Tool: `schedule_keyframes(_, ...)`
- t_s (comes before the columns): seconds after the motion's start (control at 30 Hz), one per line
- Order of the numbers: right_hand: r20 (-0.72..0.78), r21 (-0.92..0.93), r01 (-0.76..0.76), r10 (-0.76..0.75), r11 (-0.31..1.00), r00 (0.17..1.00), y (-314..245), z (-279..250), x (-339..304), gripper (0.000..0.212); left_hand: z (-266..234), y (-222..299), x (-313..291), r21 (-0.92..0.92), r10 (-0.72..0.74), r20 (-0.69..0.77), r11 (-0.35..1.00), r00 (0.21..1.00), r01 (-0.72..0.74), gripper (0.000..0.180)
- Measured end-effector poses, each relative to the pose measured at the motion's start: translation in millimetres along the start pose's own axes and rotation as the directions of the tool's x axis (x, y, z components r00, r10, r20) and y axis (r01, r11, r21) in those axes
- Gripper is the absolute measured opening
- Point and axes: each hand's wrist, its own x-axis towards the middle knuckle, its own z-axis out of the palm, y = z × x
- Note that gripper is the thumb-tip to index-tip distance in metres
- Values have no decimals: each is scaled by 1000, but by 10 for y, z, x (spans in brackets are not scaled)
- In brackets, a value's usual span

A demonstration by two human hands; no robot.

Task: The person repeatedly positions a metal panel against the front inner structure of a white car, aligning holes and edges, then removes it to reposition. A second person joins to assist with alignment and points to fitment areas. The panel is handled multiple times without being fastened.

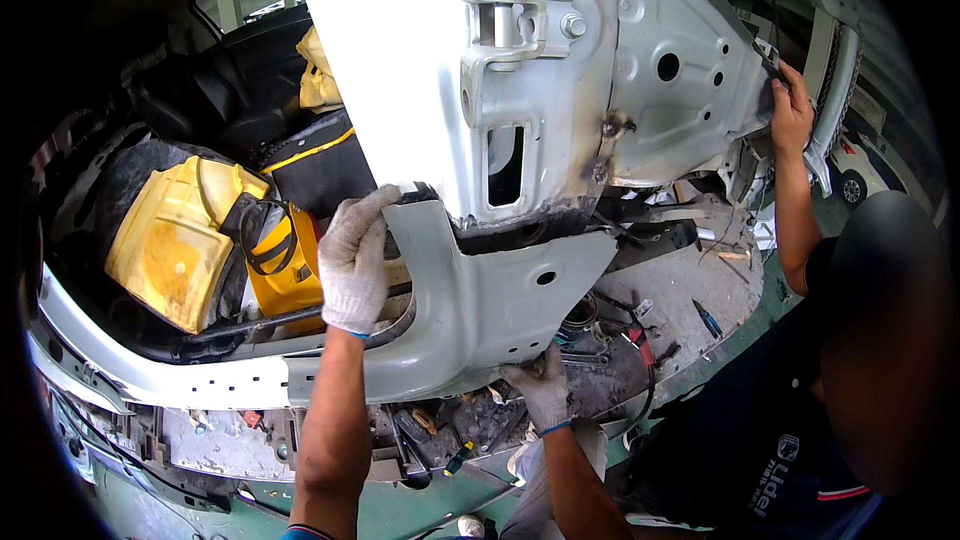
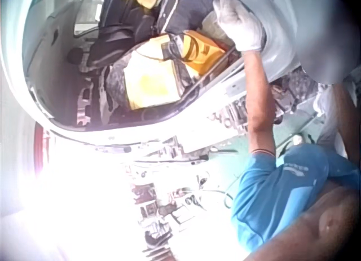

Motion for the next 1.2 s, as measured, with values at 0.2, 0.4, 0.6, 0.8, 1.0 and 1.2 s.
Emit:
schedule_keyframes(0.2,16,-26,-13,14,1000,1000,-43,-59,-47,83,-321,34,236,-190,-271,498,893,824,409,37)
schedule_keyframes(0.4,18,-62,-1,2,998,1000,19,-61,17,77,-380,93,291,-255,-306,578,813,757,523,36)
schedule_keyframes(0.6,-25,-4,-61,60,998,998,86,-14,66,71,-186,14,-188,-438,-371,376,736,849,516,28)
schedule_keyframes(0.8,-53,111,-95,101,989,993,80,15,35,65,154,-130,-646,-252,-308,168,905,937,342,22)
schedule_keyframes(1.0,-37,126,-106,111,986,993,109,-9,60,61,221,-109,-633,-262,-299,107,912,948,317,18)
schedule_keyframes(1.2,-14,38,-79,79,996,997,207,-73,122,56,242,-65,-618,-283,-349,92,889,933,360,18)
